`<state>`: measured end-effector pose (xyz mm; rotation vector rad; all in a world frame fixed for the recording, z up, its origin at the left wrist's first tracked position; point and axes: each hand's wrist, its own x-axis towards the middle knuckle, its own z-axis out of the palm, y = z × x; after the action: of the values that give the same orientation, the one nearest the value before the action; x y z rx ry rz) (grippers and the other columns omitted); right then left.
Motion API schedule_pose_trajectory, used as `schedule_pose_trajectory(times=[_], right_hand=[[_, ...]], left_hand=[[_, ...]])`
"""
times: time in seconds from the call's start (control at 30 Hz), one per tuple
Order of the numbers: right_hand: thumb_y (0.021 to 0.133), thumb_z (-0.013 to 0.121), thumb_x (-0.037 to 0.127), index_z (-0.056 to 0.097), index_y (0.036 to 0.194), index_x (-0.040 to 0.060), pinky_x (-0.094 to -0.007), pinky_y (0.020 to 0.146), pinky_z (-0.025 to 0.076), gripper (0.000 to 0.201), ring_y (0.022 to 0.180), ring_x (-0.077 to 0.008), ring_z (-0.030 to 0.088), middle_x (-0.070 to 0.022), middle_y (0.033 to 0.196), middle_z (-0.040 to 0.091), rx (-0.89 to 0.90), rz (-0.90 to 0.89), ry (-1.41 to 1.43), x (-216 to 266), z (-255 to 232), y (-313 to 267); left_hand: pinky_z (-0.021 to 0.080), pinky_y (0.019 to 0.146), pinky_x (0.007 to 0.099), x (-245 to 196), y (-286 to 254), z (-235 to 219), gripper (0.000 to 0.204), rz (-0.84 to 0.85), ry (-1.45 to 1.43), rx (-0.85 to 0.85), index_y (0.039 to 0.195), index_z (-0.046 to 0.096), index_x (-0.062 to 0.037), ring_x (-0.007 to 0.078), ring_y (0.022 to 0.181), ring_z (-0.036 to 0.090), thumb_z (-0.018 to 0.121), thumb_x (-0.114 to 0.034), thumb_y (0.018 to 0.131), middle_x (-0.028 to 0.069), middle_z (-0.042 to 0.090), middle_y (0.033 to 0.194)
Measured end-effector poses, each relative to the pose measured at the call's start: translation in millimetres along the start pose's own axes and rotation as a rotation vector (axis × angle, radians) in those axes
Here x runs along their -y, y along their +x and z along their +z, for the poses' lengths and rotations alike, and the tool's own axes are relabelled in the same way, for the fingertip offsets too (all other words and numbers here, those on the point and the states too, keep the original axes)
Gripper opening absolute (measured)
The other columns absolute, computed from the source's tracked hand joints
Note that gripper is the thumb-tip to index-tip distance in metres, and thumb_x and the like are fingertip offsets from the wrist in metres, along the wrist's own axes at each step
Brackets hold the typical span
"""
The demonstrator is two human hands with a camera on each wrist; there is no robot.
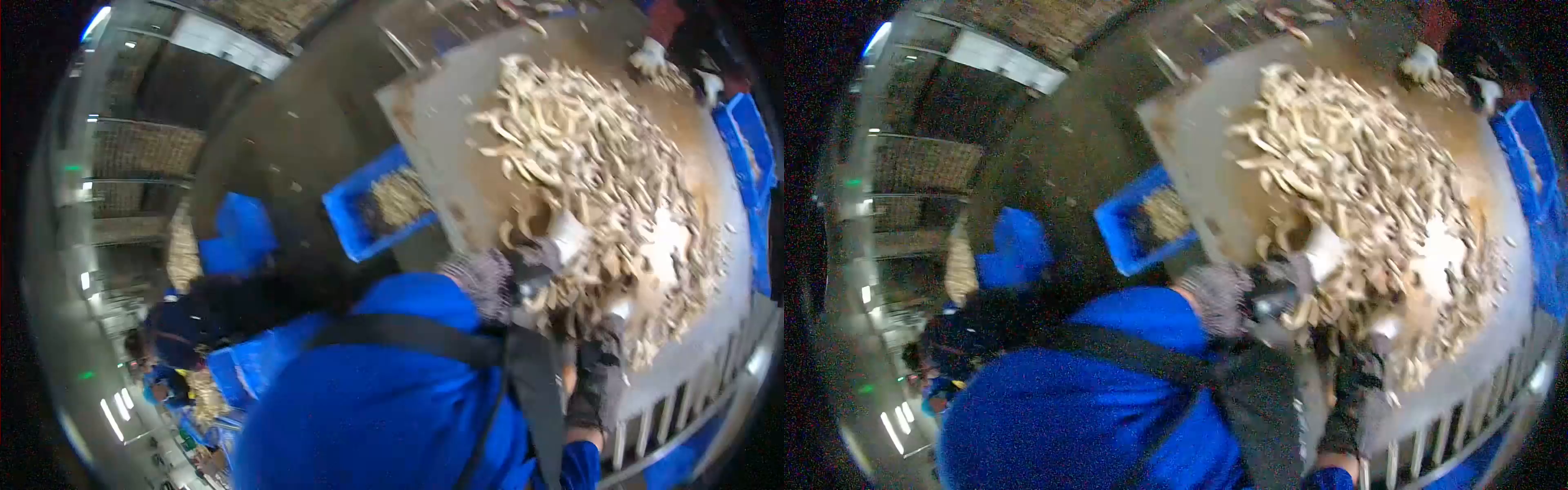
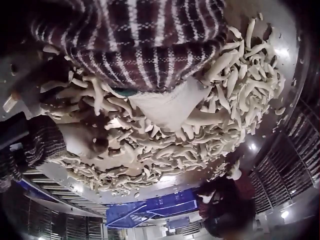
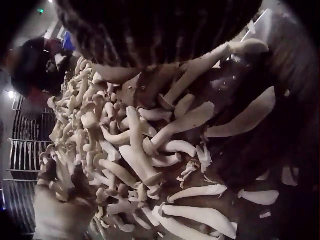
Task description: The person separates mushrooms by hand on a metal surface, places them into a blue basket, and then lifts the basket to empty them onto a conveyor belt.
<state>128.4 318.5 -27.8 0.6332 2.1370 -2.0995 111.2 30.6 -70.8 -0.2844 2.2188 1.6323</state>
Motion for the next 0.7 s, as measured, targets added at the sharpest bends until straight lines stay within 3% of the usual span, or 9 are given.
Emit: schedule_pose_trajectory(times=[0.13,0.23,0.37,0.43,0.5,0.57,0.6,0.63,0.7], right_hand=[[0.092,0.053,0.032,0.05,0.13,0.0078,-0.0365,0.091,0.05,0.045,0.11,-0.0249,0.056,-0.0126,0.119,0.059,-0.037,-0.207,-0.367,68,26,-40],[0.091,0.055,0.033,0.05,0.129,0.007,-0.0366,0.09,0.05,0.047,0.109,-0.0265,0.058,-0.0144,0.117,0.06,0.112,-0.364,-0.663,115,99,-94],[0.089,0.056,0.035,0.05,0.128,0.0058,-0.0367,0.089,0.05,0.049,0.106,-0.0286,0.06,-0.0169,0.115,0.061,0.29,-0.605,-0.896,182,194,-140],[0.088,0.057,0.036,0.05,0.128,0.0053,-0.0367,0.089,0.05,0.05,0.105,-0.0297,0.061,-0.0181,0.114,0.062,0.331,-0.636,-0.778,197,188,-153],[0.087,0.061,0.034,0.049,0.131,0.0075,-0.0373,0.092,0.048,0.052,0.112,-0.0298,0.058,-0.0163,0.123,0.059,0.409,-0.474,-0.498,176,144,-158],[0.087,0.062,0.031,0.047,0.132,0.0063,-0.0366,0.094,0.047,0.054,0.11,-0.0288,0.059,-0.0167,0.12,0.06,0.158,-0.289,-0.558,136,63,-179],[0.087,0.062,0.027,0.051,0.128,0.0073,-0.0359,0.089,0.05,0.047,0.105,-0.0288,0.062,-0.0164,0.115,0.063,-0.133,-0.243,-0.489,88,21,-197],[0.086,0.063,0.029,0.051,0.129,0.0066,-0.0367,0.091,0.049,0.05,0.107,-0.0296,0.06,-0.0167,0.117,0.061,-0.397,-0.196,-0.504,70,-29,-230],[0.085,0.065,0.031,0.049,0.13,0.0052,-0.0383,0.093,0.047,0.055,0.112,-0.0313,0.056,-0.0174,0.121,0.058,-0.88,-0.208,-0.678,45,-107,-320]], left_hand=[[0.053,0.067,0.0308,4,-14,14,0.025,0.039,-0.12,0.044,0.112,0.056,-0.0007,0.0202,0.082,0.062,0.048,-0.015,0.093,0.013,0.061,0.1],[0.053,0.069,0.0308,-2,-27,12,0.026,0.098,-0.151,0.156,0.114,0.056,-0.0009,0.0212,0.084,0.063,0.048,-0.014,0.093,0.0142,0.061,0.103],[0.053,0.072,0.0307,-1,-42,1,0.027,0.233,0.272,0.299,0.116,0.055,-0.0012,0.0225,0.087,0.063,0.047,-0.011,0.093,0.0158,0.061,0.106],[0.053,0.073,0.0307,-6,-36,-2,0.028,0.326,0.529,0.332,0.118,0.054,-0.0013,0.0232,0.088,0.063,0.047,-0.01,0.092,0.0166,0.06,0.108],[0.053,0.074,0.0307,-17,-32,2,0.029,0.517,0.875,0.349,0.119,0.053,-0.0014,0.0239,0.09,0.064,0.047,-0.009,0.092,0.0174,0.06,0.11],[0.054,0.075,0.0307,-32,-28,6,0.03,0.6,1.002,0.388,0.12,0.053,-0.0015,0.0245,0.091,0.064,0.047,-0.008,0.092,0.0182,0.06,0.112],[0.053,0.071,0.03,-58,-42,19,0.025,0.181,0.132,0.487,0.113,0.057,0.0018,0.021,0.087,0.064,0.046,-0.005,0.091,0.0141,0.062,0.102],[0.053,0.067,0.0294,-85,-57,32,0.023,-0.163,-0.782,0.356,0.105,0.061,0.0052,0.0175,0.084,0.064,0.045,-0.002,0.09,0.0099,0.063,0.092],[0.048,0.054,0.0272,-77,-40,46,0.024,-0.162,-0.709,0.288,0.109,0.058,-0.0005,0.0179,0.073,0.061,0.042,-0.007,0.093,0.0098,0.062,0.088]])
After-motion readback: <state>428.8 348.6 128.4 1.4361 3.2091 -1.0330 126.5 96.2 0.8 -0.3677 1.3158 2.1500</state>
